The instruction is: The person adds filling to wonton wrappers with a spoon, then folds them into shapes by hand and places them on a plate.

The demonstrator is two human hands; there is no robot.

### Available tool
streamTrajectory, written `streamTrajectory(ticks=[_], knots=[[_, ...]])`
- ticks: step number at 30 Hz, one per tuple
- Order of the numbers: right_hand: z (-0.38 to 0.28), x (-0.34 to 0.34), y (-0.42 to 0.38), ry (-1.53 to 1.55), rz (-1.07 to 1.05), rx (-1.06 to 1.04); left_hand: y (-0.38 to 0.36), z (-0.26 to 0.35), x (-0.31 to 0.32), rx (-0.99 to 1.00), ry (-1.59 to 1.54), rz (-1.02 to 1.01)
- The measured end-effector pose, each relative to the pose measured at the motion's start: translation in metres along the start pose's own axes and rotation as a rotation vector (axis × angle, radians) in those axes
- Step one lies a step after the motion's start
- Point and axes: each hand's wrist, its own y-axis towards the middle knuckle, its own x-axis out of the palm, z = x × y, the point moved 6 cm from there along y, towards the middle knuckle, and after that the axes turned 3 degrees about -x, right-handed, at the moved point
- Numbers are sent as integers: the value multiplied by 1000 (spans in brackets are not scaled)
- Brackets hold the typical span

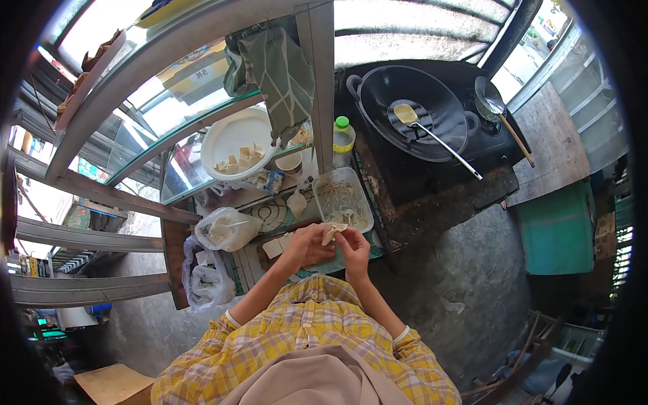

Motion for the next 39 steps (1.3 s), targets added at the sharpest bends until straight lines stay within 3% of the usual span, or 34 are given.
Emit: streamTrajectory(ticks=[2,6,14,29,39], knots=[[8,-9,3,86,52,16,-6,7,11,2,-152,-11],[7,-10,8,248,132,42,-3,-7,4,112,-6,30],[-6,-6,7,20,137,-73,3,-14,-1,257,-188,180],[-65,29,3,-376,-47,-499,-21,23,21,707,119,140],[-82,42,-1,-497,-97,-581,-34,34,28,724,93,38]])
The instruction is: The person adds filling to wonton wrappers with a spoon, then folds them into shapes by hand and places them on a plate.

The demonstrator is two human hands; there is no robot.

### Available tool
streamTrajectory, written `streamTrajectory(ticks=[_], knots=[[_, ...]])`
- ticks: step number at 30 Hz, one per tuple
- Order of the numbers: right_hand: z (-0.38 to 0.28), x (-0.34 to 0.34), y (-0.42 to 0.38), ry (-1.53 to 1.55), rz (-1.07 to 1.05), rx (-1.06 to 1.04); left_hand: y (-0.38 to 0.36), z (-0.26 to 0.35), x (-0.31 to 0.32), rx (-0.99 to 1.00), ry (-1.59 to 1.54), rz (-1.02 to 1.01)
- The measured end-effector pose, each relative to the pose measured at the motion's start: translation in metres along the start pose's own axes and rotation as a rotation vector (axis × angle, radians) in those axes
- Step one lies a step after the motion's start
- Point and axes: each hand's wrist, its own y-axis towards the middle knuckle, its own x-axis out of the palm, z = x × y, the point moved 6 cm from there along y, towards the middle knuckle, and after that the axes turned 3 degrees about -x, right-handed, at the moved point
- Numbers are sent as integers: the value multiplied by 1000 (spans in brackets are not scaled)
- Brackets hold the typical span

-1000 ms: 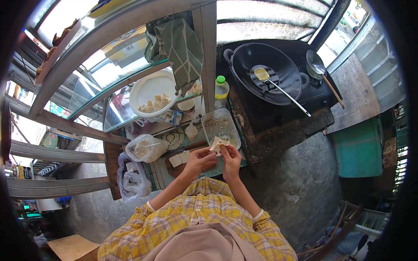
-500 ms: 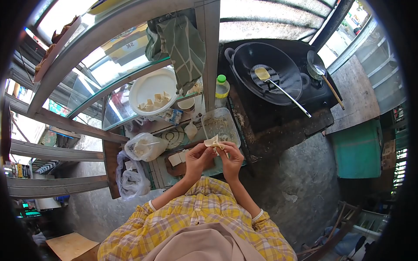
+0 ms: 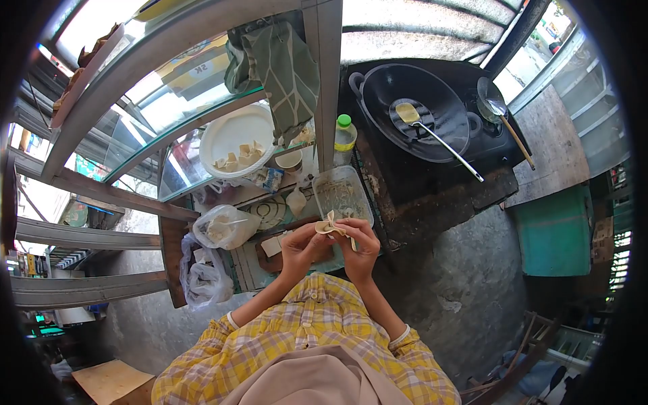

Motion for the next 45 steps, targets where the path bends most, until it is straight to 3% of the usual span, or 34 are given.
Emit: streamTrajectory(ticks=[14,26,33,45], knots=[[-30,11,-8,377,124,126,-13,55,19,331,259,112],[-55,11,4,375,68,24,-14,85,27,594,482,-31],[-72,7,13,154,17,-134,-14,92,29,619,507,-55],[-80,10,11,208,66,-161,-19,94,28,608,406,-20]])
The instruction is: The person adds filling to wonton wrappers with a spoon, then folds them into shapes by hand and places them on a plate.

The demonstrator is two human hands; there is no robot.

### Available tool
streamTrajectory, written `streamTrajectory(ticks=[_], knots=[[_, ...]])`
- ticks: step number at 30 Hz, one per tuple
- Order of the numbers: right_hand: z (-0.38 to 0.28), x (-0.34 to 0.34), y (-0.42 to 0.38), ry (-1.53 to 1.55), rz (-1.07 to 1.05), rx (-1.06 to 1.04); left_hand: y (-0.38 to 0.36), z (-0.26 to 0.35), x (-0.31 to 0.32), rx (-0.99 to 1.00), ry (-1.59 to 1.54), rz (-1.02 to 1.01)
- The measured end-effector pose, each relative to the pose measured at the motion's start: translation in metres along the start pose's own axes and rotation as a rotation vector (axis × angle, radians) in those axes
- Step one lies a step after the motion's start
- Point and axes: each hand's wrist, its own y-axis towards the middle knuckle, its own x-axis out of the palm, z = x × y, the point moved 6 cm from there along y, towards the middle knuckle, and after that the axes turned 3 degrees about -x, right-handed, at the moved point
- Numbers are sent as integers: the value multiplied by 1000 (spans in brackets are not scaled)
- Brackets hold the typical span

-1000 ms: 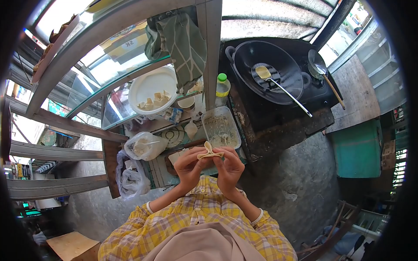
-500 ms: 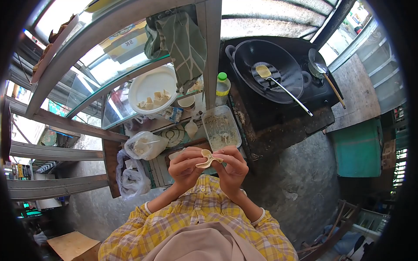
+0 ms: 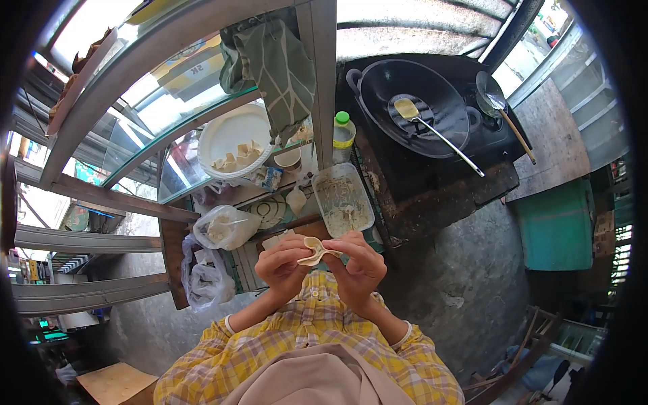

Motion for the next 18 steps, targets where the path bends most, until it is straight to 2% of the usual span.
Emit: streamTrajectory(ticks=[6,9,18], knots=[[1,-2,-2,-17,-25,22,2,1,-1,-7,18,-10],[-3,-1,-3,23,85,-67,5,4,-2,-12,36,-35],[-2,-1,1,-84,-61,-121,8,7,-6,-17,50,-61]])
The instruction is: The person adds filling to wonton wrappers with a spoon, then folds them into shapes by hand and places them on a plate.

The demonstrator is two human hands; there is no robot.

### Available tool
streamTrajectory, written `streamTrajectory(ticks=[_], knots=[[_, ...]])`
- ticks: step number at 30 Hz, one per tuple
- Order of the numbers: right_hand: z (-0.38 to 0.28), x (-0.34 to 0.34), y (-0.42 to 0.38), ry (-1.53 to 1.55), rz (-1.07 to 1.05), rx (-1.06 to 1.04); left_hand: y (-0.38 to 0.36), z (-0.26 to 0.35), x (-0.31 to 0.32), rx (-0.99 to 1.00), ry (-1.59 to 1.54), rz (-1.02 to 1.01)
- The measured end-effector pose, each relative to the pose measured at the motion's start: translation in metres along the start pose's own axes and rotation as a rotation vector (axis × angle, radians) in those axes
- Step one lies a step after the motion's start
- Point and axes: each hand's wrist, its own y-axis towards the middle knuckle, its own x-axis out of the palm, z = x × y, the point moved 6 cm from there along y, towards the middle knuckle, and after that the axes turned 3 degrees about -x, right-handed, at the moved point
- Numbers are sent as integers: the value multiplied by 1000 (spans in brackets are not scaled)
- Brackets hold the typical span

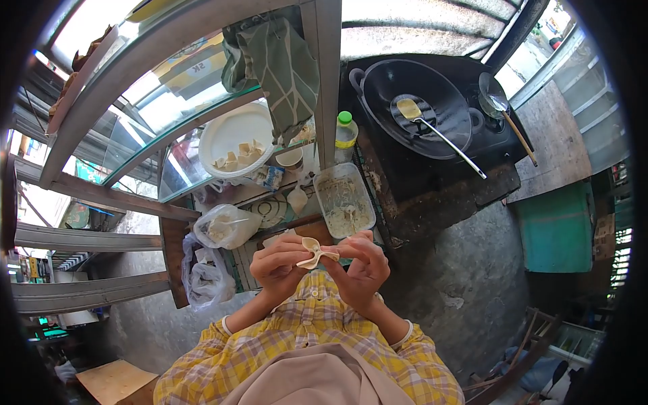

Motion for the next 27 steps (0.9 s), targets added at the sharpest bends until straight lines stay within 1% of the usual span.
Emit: streamTrajectory(ticks=[6,8,9,12,14,18,23,27], knots=[[12,9,4,-19,-125,100,-1,-4,-12,1,42,55],[19,19,11,114,-104,202,-1,-9,-22,14,53,87],[24,25,15,182,-97,255,-3,-15,-29,-29,40,119],[39,47,19,203,-255,309,-13,-30,-51,-161,-17,226],[47,65,18,258,-307,399,-21,-36,-64,-253,-76,315],[50,104,19,363,-372,490,-34,-48,-90,-280,-145,446],[43,134,18,313,-423,301,-43,-52,-106,-263,-250,595],[48,135,13,194,-421,172,-45,-50,-103,-300,-263,619]])
